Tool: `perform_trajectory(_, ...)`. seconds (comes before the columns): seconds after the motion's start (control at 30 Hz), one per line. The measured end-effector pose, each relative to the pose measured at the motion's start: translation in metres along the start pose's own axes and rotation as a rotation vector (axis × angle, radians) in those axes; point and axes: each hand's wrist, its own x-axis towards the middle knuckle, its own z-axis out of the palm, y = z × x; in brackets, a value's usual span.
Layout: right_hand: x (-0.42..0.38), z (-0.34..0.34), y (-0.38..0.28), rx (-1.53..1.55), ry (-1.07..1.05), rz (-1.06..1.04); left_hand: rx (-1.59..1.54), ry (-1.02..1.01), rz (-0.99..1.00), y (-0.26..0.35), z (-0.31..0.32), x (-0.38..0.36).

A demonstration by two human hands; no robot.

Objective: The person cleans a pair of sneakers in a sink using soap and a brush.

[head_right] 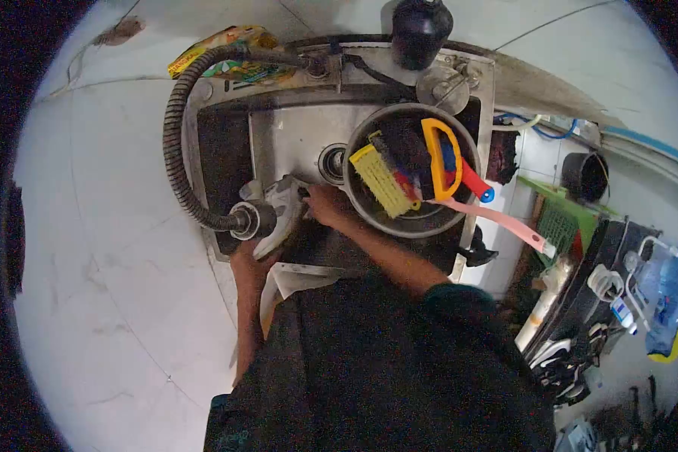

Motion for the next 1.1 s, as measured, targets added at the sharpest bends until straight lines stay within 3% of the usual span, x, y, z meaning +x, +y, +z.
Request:
perform_trajectory(0.2,0.010,-0.015,0.001,0.076,-0.071,0.114,0.125,-0.016,0.050,0.004,0.007,-0.001)
perform_trajectory(0.3,-0.009,-0.021,-0.011,0.092,-0.093,0.021,0.114,0.001,0.105,-0.004,0.004,0.000)
perform_trajectory(0.4,0.035,0.044,0.053,0.017,0.009,-0.028,0.168,-0.023,0.142,0.000,0.011,-0.001)
perform_trajectory(0.47,0.010,0.007,0.012,0.054,-0.012,-0.064,0.270,-0.002,0.158,0.002,0.007,0.001)
perform_trajectory(0.6,0.016,0.002,0.025,-0.091,-0.098,0.005,0.101,-0.034,0.081,-0.004,0.012,-0.003)
perform_trajectory(0.67,0.032,0.025,0.035,-0.008,0.021,0.115,0.126,-0.021,0.122,-0.007,0.016,-0.003)
perform_trajectory(0.73,0.011,-0.002,0.010,-0.051,-0.045,-0.114,0.217,-0.024,0.142,-0.004,0.010,0.001)
perform_trajectory(0.8,0.028,0.050,0.045,-0.145,-0.015,-0.009,0.156,-0.073,0.106,0.001,0.007,-0.001)
perform_trajectory(0.9,0.029,0.040,0.039,0.049,0.066,-0.013,0.145,-0.112,0.103,0.015,0.000,0.000)
perform_trajectory(0.97,-0.007,0.007,0.005,0.007,-0.081,-0.002,0.111,-0.129,0.039,0.004,0.002,-0.002)
perform_trajectory(1.03,-0.016,0.030,0.020,0.067,0.067,0.025,0.175,-0.109,0.124,0.009,0.005,0.002)
perform_trajectory(1.07,-0.011,0.029,0.019,0.181,0.136,0.137,0.173,-0.108,0.111,0.021,0.003,-0.001)
perform_trajectory(1.1,-0.016,0.032,0.018,0.155,0.074,0.113,0.179,-0.104,0.100,0.027,0.002,-0.003)
